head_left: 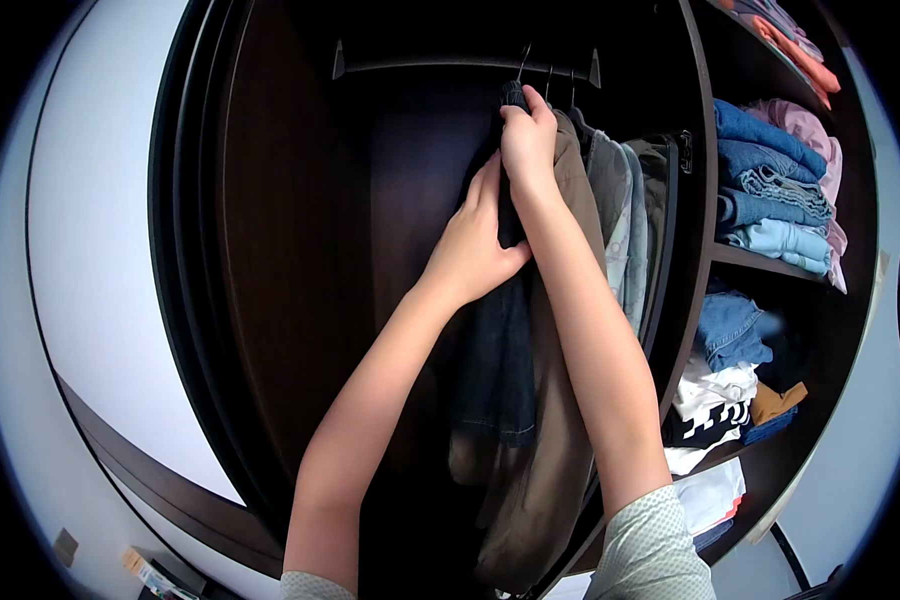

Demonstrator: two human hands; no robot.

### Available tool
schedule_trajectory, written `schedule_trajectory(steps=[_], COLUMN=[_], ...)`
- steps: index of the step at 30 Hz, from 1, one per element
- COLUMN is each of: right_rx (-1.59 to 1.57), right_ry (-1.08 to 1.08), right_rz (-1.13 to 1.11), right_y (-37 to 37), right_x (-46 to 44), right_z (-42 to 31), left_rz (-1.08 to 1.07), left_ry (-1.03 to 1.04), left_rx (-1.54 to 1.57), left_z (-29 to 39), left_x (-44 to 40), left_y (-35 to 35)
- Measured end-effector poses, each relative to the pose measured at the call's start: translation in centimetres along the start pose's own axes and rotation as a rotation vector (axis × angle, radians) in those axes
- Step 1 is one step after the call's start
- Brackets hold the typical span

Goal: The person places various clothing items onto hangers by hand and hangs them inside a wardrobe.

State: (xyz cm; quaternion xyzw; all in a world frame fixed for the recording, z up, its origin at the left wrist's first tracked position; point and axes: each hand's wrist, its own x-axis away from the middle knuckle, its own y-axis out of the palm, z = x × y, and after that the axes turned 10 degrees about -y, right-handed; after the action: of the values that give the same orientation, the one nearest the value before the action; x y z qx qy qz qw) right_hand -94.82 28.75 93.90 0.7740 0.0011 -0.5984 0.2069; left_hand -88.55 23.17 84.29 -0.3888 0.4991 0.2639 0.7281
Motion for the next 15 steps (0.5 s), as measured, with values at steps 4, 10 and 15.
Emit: schedule_trajectory(steps=[4, 10, 15], right_rx=[0.062, 0.112, 0.275], right_ry=[0.009, 0.109, -0.044], right_rz=[-0.006, -0.046, 0.071], right_y=[0.3, -0.8, -1.6], right_x=[-1.1, -1.0, -0.7], right_z=[3.0, 4.1, 3.4], left_rz=[-0.075, -0.137, -0.118], left_ry=[-0.051, -0.081, -0.066], left_rx=[0.058, 0.042, 0.062], left_z=[-1.2, -2.1, -0.7], left_x=[-0.3, -0.2, -0.2], left_y=[0.7, 1.9, 3.0])
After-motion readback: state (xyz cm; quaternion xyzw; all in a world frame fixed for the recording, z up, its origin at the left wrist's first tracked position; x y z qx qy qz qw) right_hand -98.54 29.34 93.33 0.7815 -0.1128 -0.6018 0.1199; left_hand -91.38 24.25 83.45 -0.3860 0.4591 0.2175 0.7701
